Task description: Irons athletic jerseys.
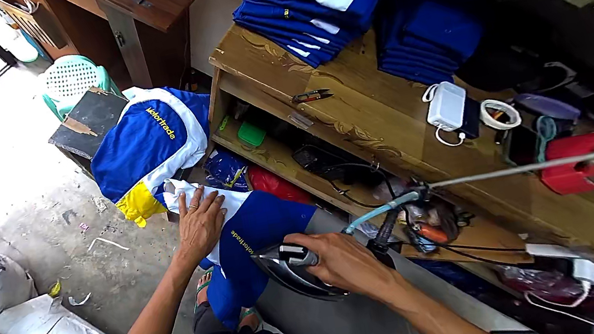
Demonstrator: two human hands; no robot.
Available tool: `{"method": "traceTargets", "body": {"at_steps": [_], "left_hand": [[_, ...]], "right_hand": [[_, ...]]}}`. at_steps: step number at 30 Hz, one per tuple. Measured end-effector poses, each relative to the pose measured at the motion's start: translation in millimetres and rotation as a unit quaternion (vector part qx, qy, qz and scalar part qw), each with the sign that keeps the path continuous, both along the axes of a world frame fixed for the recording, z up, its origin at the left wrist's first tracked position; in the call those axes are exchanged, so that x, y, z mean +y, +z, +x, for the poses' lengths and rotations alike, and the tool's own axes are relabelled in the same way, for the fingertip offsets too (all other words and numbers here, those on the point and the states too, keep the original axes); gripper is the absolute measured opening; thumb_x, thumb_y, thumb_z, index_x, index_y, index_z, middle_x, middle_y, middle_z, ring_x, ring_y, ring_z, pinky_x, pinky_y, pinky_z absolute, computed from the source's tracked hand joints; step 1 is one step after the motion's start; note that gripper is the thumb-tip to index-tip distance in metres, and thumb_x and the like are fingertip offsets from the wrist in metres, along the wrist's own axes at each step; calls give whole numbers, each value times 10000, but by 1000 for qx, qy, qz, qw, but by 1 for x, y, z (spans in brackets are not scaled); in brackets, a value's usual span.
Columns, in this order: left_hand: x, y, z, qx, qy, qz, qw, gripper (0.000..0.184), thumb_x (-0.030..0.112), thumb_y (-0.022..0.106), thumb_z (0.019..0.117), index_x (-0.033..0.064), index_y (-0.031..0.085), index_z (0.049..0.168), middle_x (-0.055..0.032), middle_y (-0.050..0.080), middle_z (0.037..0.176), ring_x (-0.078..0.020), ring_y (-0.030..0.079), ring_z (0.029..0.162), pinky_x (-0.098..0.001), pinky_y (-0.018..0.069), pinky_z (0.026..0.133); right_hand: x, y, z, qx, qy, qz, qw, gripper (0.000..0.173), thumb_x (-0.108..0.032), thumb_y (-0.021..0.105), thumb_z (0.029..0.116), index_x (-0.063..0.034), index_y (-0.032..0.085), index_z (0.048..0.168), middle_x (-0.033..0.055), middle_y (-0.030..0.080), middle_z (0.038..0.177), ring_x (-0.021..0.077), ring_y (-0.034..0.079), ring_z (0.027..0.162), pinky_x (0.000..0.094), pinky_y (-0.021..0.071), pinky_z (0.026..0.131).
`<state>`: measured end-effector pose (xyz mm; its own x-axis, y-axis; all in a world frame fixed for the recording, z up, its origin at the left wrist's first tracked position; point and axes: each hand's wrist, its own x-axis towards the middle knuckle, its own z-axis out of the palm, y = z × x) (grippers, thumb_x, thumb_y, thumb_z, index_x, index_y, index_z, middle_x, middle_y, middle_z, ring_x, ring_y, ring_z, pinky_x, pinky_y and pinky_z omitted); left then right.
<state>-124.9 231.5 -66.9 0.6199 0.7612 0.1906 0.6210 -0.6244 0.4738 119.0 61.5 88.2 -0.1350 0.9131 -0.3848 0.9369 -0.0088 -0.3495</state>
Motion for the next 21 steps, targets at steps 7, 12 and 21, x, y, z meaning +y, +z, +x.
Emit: {"method": "traceTargets", "body": {"at_steps": [7,12,21], "left_hand": [[46,-22,-4,60,-104,-41,992,528,463,228,1114,291,552,1494,66,459,1603,-267,237,1574,-663,77,1240],[65,-18,-5,48,-131,-65,988,497,428,277,1113,258,613,1437,65,541,1537,-219,339,1532,-571,136,1258],[63,-23,-4,47,-121,-28,991,486,431,287,1109,264,619,1422,64,561,1516,-207,384,1506,-569,179,1249]], "right_hand": [[74,5,-37,-30,-56,-11,998,465,-288,644,950,-231,589,1408,168,732,985,396,710,902,597,542,762],[110,-3,-73,-48,15,-49,997,441,-193,625,933,-218,588,1372,187,716,1003,420,697,933,615,519,751],[1,-16,-67,-48,133,0,990,538,-136,718,841,-248,627,1360,147,677,820,355,675,658,519,525,565]]}}
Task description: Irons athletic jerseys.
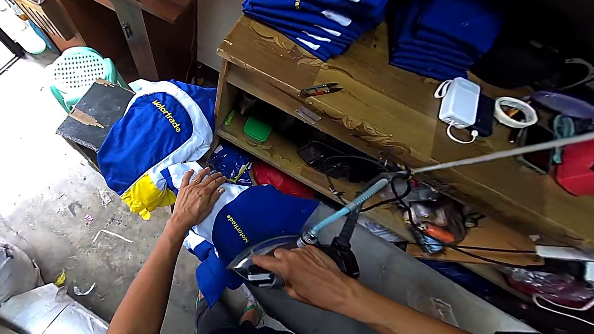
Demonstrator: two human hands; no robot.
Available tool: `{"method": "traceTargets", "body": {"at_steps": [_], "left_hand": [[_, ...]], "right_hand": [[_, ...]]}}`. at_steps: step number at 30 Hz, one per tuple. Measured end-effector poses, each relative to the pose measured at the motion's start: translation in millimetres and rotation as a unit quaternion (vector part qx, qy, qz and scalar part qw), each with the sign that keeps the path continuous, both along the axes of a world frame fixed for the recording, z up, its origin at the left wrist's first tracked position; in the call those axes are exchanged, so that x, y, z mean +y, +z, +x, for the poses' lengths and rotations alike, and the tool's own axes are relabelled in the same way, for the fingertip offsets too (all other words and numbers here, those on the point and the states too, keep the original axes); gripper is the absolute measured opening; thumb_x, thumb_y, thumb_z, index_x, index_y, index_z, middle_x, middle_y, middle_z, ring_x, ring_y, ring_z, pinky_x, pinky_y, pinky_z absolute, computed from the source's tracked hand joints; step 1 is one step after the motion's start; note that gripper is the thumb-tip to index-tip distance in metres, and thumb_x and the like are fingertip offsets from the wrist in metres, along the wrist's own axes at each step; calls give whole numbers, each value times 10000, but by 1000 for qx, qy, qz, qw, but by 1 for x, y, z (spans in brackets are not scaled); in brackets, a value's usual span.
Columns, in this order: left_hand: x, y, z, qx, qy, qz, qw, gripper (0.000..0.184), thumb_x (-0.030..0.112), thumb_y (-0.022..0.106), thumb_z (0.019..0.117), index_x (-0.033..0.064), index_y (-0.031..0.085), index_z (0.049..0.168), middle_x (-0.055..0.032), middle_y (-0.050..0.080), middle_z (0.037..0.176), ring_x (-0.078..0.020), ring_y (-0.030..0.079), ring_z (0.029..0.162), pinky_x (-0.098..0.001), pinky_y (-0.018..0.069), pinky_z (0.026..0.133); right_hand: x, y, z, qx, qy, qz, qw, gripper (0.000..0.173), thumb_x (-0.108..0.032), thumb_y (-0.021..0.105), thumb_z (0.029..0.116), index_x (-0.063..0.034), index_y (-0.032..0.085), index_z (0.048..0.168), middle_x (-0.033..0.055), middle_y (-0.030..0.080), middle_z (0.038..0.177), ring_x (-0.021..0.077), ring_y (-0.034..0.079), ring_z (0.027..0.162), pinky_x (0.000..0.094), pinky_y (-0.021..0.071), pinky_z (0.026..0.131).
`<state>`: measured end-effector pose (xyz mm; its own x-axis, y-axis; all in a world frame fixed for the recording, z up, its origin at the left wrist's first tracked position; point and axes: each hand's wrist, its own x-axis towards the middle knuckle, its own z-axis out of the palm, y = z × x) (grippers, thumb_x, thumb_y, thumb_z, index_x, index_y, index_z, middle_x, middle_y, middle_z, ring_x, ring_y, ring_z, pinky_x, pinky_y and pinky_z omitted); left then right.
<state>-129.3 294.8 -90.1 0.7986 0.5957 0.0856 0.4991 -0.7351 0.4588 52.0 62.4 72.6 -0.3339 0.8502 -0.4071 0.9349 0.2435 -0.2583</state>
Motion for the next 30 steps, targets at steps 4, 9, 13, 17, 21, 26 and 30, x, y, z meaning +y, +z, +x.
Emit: {"method": "traceTargets", "body": {"at_steps": [4,9,13,17,21,26,30], "left_hand": [[-1,-2,1,-3,9,22,1000,481,422,292,1109,257,631,1409,55,572,1507,-220,394,1501,-571,201,1242],[-15,4,10,-18,79,29,996,464,400,351,1097,201,647,1394,-17,537,1542,-300,347,1525,-642,178,1229],[-31,15,2,-114,168,43,978,397,277,492,1042,113,644,1370,-130,520,1533,-388,370,1491,-615,286,1198],[-51,11,-43,-136,267,5,954,333,169,530,993,-11,664,1239,-229,624,1339,-430,529,1329,-590,423,1108],[-92,-10,-97,26,247,-75,966,381,106,609,941,-55,614,1286,-312,613,1287,-510,569,1228,-634,470,1019],[-174,-43,-107,54,177,-120,975,721,201,796,771,46,548,1430,-261,545,1440,-480,488,1362,-682,428,1035],[-207,-50,-89,-68,194,-62,977,777,494,810,772,21,601,1351,-233,622,1337,-424,569,1281,-619,440,1063]], "right_hand": [[-28,3,30,43,-76,-48,995,541,-194,724,855,-269,614,1380,143,726,907,369,713,768,565,548,639],[-43,20,55,47,-219,-38,974,484,-287,714,898,-249,627,1373,138,738,876,363,721,784,579,555,689],[-22,15,56,37,-256,46,965,462,-310,695,911,-220,640,1361,139,742,898,368,722,788,577,552,677],[-4,-9,50,16,-161,39,986,421,-210,673,895,-215,631,1313,155,722,973,388,713,831,585,541,660],[-29,-12,64,1,-115,32,993,477,-188,708,863,-224,636,1333,163,708,928,385,702,760,567,538,620],[-101,-22,106,1,-213,54,976,462,-197,745,835,-227,684,1291,142,751,936,380,732,781,598,558,632],[-175,-33,141,-14,-321,72,944,476,-178,753,799,-171,712,1274,182,755,906,435,730,768,654,544,634]]}}
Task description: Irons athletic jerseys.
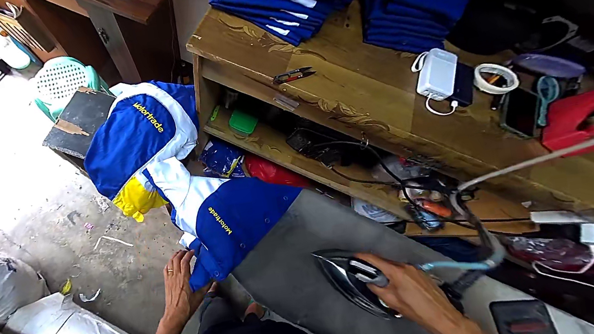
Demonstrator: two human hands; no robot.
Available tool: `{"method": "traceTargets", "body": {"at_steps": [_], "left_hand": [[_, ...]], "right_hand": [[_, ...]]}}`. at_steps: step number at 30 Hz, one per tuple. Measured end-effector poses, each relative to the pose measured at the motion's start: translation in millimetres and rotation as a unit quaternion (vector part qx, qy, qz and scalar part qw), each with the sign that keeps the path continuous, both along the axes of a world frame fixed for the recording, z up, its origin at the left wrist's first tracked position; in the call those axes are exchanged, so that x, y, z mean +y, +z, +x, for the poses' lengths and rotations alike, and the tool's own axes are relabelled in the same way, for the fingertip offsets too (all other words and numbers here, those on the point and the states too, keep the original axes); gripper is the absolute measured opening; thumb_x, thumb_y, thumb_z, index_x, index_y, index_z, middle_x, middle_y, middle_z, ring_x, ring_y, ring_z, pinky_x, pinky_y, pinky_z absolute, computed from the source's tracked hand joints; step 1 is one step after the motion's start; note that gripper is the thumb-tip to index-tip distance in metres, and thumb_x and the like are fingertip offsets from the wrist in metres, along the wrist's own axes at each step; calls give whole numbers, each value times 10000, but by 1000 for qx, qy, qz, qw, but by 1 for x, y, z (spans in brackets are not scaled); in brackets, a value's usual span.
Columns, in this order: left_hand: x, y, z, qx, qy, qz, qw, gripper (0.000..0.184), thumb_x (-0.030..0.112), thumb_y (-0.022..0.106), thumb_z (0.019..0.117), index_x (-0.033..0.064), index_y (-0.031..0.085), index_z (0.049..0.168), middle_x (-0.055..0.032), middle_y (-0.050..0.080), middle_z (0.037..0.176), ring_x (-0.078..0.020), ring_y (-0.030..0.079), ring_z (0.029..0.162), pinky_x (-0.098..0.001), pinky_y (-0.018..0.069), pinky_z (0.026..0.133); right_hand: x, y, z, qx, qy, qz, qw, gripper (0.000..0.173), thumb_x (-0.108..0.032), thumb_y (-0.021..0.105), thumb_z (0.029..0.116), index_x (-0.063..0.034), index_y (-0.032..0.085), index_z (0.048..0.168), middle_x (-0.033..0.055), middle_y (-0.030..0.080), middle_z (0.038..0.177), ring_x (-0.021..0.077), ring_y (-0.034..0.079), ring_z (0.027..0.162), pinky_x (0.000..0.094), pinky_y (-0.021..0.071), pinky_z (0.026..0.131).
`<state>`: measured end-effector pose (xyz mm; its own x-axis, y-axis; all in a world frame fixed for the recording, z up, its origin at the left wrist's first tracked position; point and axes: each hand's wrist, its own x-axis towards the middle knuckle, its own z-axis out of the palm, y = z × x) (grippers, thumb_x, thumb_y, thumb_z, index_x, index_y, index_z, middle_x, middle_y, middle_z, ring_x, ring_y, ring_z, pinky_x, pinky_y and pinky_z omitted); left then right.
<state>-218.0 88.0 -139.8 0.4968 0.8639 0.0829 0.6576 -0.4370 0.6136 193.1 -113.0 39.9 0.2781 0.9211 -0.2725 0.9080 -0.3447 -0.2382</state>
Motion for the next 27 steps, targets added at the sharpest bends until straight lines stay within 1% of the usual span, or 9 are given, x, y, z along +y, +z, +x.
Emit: {"method": "traceTargets", "body": {"at_steps": [3,5,8,13,15,17,19,24,27], "left_hand": [[-7,14,13,-46,-10,27,999,571,359,711,856,-15,631,1280,-221,672,1185,-394,640,1121,-553,500,991],[-10,25,21,-53,-25,48,997,428,242,600,919,-13,650,1258,-205,687,1122,-380,660,1059,-516,533,947],[-9,43,31,-37,-38,98,994,339,182,538,989,64,693,1266,-176,693,1046,-354,676,978,-469,568,873],[-8,77,50,-56,-57,138,987,309,171,550,1004,192,722,1261,-149,684,1053,-313,660,1008,-437,550,909],[-4,92,63,-79,-67,138,985,297,161,547,1009,187,721,1249,-139,684,1102,-301,649,1080,-429,536,968],[4,107,78,-106,-80,126,983,279,164,531,1035,157,721,1238,-132,688,1151,-285,636,1144,-417,515,1023],[12,119,91,-114,-99,115,982,276,162,516,1049,130,719,1234,-124,693,1169,-272,636,1160,-408,515,1030],[18,116,105,-61,-164,82,981,274,159,515,1047,130,711,1237,-108,698,1182,-274,648,1147,-420,540,983],[11,106,110,-41,-179,88,979,265,182,529,1042,134,715,1225,-113,695,1177,-294,650,1137,-451,544,951]], "right_hand": [[-44,-6,21,10,-57,16,998,493,-295,759,813,-143,714,1279,204,758,939,449,735,800,677,543,671],[-56,1,32,23,-68,-10,997,696,-506,800,791,-192,644,1392,229,739,1055,460,723,878,683,543,729],[-31,12,34,-28,-12,78,996,954,-799,618,771,-196,538,1505,248,663,1162,463,653,990,647,520,801],[87,-26,-8,266,-70,82,958,532,-414,492,1063,-45,561,1440,173,692,1209,259,704,1031,450,581,899],[137,-55,-29,446,-133,31,885,526,-391,400,1103,-13,543,1438,173,673,1250,228,717,1034,413,597,923],[176,-66,-49,557,-182,27,810,537,-415,360,1115,25,568,1342,151,682,1130,211,719,941,409,615,861],[202,-65,-57,590,-209,-6,780,551,-467,358,1110,11,570,1282,121,674,998,208,710,851,412,623,788],[238,-71,-40,439,-277,25,854,423,-418,563,1056,-38,665,1211,118,676,859,188,658,638,360,577,593],[239,-85,-31,326,-227,82,914,269,-304,669,971,-46,735,1009,76,683,887,151,620,750,377,518,713]]}}
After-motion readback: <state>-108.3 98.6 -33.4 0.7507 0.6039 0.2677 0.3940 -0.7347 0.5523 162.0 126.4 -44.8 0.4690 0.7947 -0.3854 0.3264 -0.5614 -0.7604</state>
